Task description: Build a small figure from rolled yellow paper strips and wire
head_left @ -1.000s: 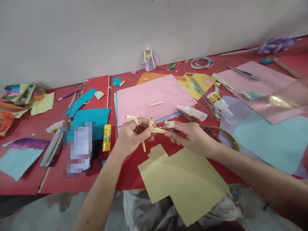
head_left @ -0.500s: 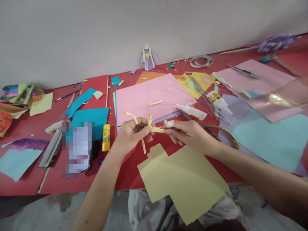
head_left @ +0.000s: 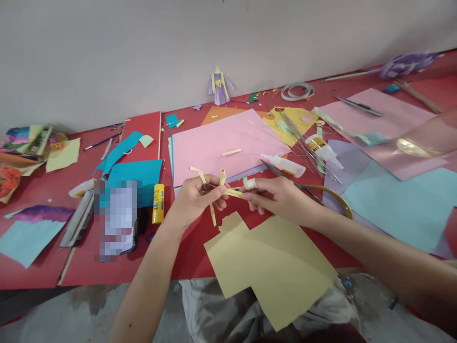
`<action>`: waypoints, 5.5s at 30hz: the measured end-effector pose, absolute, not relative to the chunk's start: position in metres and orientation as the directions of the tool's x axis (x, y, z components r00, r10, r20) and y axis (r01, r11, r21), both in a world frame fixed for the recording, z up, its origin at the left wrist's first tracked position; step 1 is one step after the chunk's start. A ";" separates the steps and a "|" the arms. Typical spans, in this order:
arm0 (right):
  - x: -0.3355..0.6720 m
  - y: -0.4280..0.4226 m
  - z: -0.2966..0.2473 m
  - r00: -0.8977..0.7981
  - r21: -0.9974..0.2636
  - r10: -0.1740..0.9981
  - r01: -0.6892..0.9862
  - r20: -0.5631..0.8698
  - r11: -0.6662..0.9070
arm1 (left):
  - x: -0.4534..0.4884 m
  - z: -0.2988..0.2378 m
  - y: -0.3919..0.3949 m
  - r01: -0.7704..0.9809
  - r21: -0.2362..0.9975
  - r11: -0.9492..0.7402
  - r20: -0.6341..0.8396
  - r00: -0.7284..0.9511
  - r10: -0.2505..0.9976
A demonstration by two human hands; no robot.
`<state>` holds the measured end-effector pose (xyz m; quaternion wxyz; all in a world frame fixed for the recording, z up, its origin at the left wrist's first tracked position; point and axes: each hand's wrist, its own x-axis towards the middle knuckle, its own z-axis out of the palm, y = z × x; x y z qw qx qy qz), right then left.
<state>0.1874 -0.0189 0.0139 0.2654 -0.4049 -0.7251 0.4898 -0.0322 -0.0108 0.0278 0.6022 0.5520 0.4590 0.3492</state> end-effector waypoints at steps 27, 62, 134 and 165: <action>0.237 0.012 0.032 -0.075 -0.170 0.985 0.980 0.154 0.102 | -0.034 0.019 -0.004 0.043 0.976 0.214 -0.218 0.240 0.946; 0.224 -0.002 0.018 -0.232 -0.855 0.972 0.510 -0.032 0.094 | -0.016 0.013 -0.010 0.006 0.998 -0.057 0.055 0.180 0.982; 0.206 -0.031 0.008 -0.096 -0.598 0.799 0.612 0.594 0.518 | 0.012 0.010 -0.027 -0.127 0.943 0.307 -0.247 0.351 0.903; 0.205 -0.007 0.018 -0.138 -0.840 0.963 -0.469 -0.233 -0.271 | 0.010 0.009 -0.025 -0.137 0.938 0.319 -0.253 0.361 0.898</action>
